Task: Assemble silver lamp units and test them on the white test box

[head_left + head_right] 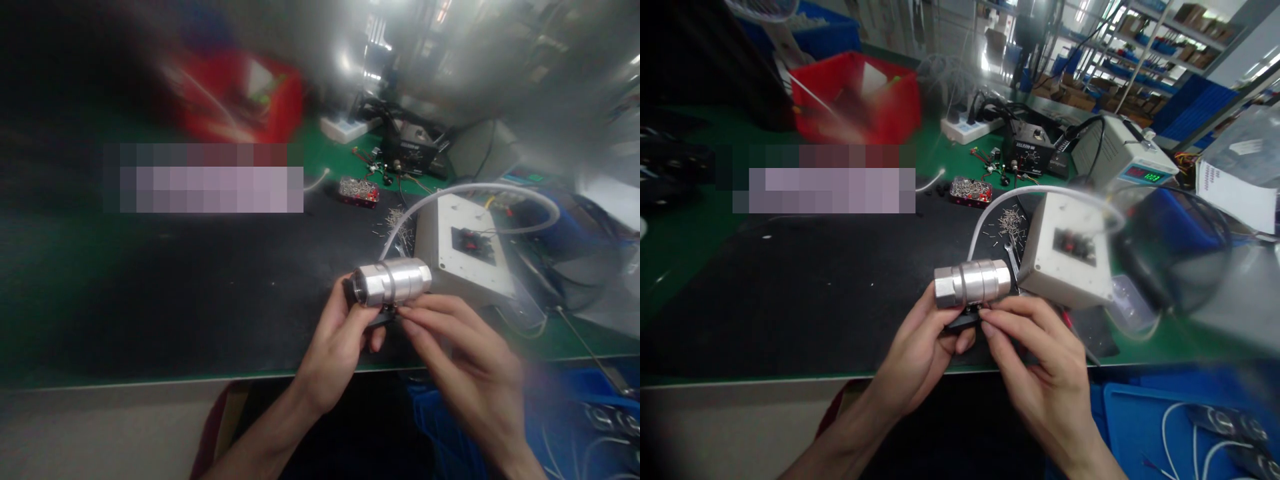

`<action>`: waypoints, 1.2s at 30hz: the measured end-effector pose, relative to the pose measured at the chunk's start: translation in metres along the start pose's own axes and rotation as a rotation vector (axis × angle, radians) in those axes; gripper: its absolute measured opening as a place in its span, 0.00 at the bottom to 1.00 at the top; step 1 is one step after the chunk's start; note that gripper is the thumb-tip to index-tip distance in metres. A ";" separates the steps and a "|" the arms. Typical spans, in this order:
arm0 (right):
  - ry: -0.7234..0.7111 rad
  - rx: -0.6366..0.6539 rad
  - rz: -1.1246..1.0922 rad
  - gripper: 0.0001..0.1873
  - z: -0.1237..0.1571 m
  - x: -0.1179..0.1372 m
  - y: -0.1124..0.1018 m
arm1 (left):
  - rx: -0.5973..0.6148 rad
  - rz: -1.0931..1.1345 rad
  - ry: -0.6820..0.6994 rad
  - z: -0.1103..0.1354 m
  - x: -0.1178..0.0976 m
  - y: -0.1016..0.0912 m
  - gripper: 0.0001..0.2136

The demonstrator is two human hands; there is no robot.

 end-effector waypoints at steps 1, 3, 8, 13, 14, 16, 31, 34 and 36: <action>0.054 0.002 -0.022 0.09 0.002 -0.008 -0.005 | 0.020 0.002 0.002 0.001 0.000 0.000 0.10; 0.139 0.009 0.004 0.07 0.006 -0.027 -0.012 | 0.051 -0.014 0.002 0.004 0.000 0.000 0.12; 0.110 0.187 0.232 0.07 0.017 -0.060 0.000 | 0.030 -0.134 -0.004 0.007 0.002 -0.003 0.24; 0.076 0.252 0.278 0.10 0.019 -0.068 0.007 | 0.141 -0.214 0.012 0.010 -0.008 0.006 0.31; 0.104 0.262 0.226 0.10 0.017 -0.068 0.004 | 0.177 -0.221 0.010 0.011 -0.010 0.008 0.32; 0.203 0.240 0.074 0.08 0.011 -0.067 -0.009 | 0.250 -0.249 0.016 0.013 -0.013 0.011 0.33; 0.553 0.633 -0.667 0.08 -0.007 -0.069 -0.018 | 0.437 -0.744 -0.013 0.019 -0.010 0.015 0.41; 0.535 0.685 -0.667 0.07 -0.009 -0.073 -0.019 | 0.469 -0.722 -0.020 0.018 -0.011 0.017 0.40; 0.545 0.710 -0.662 0.07 -0.010 -0.072 -0.017 | 0.489 -0.704 -0.019 0.018 -0.012 0.019 0.40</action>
Point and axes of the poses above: each hand's wrist, its own z-axis away from the middle knuckle, its own y-axis out of the palm, x = y × z, the point moved 6 cm from there along -z, towards the middle knuckle, and after that the axes turned 2 degrees about y, right-handed, at the moved point
